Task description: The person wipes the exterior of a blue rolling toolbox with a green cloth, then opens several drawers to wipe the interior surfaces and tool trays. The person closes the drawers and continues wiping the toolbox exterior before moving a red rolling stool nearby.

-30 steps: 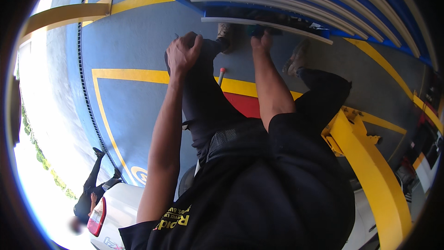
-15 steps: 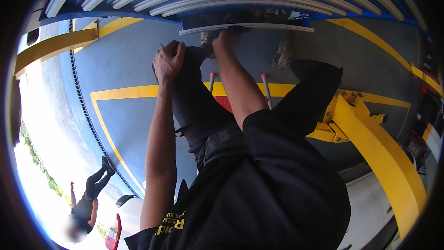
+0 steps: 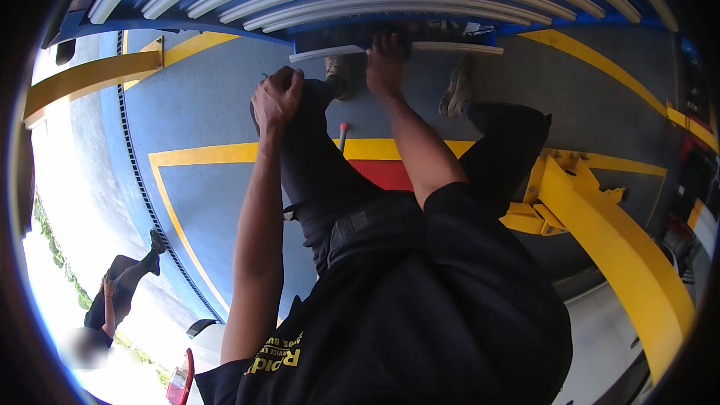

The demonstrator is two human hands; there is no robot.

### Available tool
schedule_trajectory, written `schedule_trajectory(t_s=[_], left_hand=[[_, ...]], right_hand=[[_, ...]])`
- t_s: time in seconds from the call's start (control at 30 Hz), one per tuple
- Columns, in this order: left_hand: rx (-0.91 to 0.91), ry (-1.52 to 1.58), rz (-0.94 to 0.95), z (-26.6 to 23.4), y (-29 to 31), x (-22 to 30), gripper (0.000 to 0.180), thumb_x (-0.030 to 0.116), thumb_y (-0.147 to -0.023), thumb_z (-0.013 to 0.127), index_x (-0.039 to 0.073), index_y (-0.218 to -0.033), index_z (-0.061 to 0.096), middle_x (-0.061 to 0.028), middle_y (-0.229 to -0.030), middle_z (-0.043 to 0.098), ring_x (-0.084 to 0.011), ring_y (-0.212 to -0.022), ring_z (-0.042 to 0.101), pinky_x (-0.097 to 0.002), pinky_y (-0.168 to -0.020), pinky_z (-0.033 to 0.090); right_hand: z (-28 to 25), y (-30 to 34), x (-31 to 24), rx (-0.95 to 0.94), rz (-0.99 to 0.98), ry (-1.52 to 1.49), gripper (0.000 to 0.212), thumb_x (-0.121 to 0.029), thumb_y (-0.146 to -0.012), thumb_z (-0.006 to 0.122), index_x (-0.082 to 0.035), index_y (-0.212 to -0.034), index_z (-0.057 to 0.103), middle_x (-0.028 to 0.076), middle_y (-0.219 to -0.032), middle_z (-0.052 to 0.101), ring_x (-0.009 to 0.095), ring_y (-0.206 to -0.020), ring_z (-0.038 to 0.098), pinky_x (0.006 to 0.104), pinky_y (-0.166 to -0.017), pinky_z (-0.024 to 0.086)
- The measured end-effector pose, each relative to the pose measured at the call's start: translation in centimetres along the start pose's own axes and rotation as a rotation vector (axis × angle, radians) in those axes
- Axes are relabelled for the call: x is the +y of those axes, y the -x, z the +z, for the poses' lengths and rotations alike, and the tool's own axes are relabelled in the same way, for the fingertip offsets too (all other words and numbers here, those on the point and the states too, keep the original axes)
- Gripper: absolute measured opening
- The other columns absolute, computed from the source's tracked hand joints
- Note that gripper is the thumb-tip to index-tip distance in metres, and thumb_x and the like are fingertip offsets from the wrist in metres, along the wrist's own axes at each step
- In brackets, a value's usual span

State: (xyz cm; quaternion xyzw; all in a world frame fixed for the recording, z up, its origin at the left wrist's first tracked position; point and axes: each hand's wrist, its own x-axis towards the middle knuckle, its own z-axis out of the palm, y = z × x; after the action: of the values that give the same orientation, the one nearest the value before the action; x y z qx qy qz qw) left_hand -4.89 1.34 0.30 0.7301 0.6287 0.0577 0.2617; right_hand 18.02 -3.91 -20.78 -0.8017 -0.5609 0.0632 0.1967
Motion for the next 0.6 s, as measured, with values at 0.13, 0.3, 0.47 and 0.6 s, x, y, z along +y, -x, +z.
schedule_trajectory(t_s=[0.13,0.3,0.47,0.6], left_hand=[[0.016,-0.009,0.042,0.1,-0.5,0.7,0.051,0.052,-0.098,0.058,0.007,-0.105,0.08,-0.023,-0.103,0.08,-0.0472,-0.099,0.076,-0.053,-0.093,0.059],[0.018,0.025,0.02,0.2,0.1,0.0,0.051,0.051,-0.099,0.058,0.006,-0.105,0.08,-0.0229,-0.104,0.08,-0.0468,-0.099,0.076,-0.0527,-0.093,0.059],[0.031,0.052,0.055,0.2,0.1,-0.1,0.053,0.052,-0.099,0.057,0.005,-0.105,0.08,-0.0222,-0.105,0.08,-0.0452,-0.098,0.077,-0.0517,-0.094,0.059],[0.023,0.047,0.038,0.4,-0.2,-0.6,0.053,0.052,-0.099,0.056,0.005,-0.105,0.08,-0.022,-0.104,0.08,-0.045,-0.099,0.077,-0.052,-0.094,0.059]], right_hand=[[1.2,-1.1,-3.6,0.001,-0.088,-0.086,0.043,-0.03,-0.107,0.069,-0.012,-0.145,0.07,0.01,-0.156,0.064,0.035,-0.151,0.051,0.05,-0.123,0.043],[-3.5,-1.9,2.0,-0.05,-0.17,-0.15,0.036,-0.024,-0.103,0.074,-0.016,-0.138,0.076,0.008,-0.142,0.074,0.031,-0.139,0.064,0.0446,-0.112,0.053],[-7.8,-1.3,18.1,0.173,-0.086,-0.135,0.03,-0.02,-0.099,0.078,-0.015,-0.129,0.081,0.009,-0.138,0.076,0.034,-0.133,0.067,0.0456,-0.108,0.056],[-9.7,-2.7,19.3,0.038,0.041,-0.047,0.029,-0.021,-0.093,0.083,-0.014,-0.121,0.084,0.008,-0.131,0.078,0.033,-0.123,0.07,0.045,-0.105,0.057]])
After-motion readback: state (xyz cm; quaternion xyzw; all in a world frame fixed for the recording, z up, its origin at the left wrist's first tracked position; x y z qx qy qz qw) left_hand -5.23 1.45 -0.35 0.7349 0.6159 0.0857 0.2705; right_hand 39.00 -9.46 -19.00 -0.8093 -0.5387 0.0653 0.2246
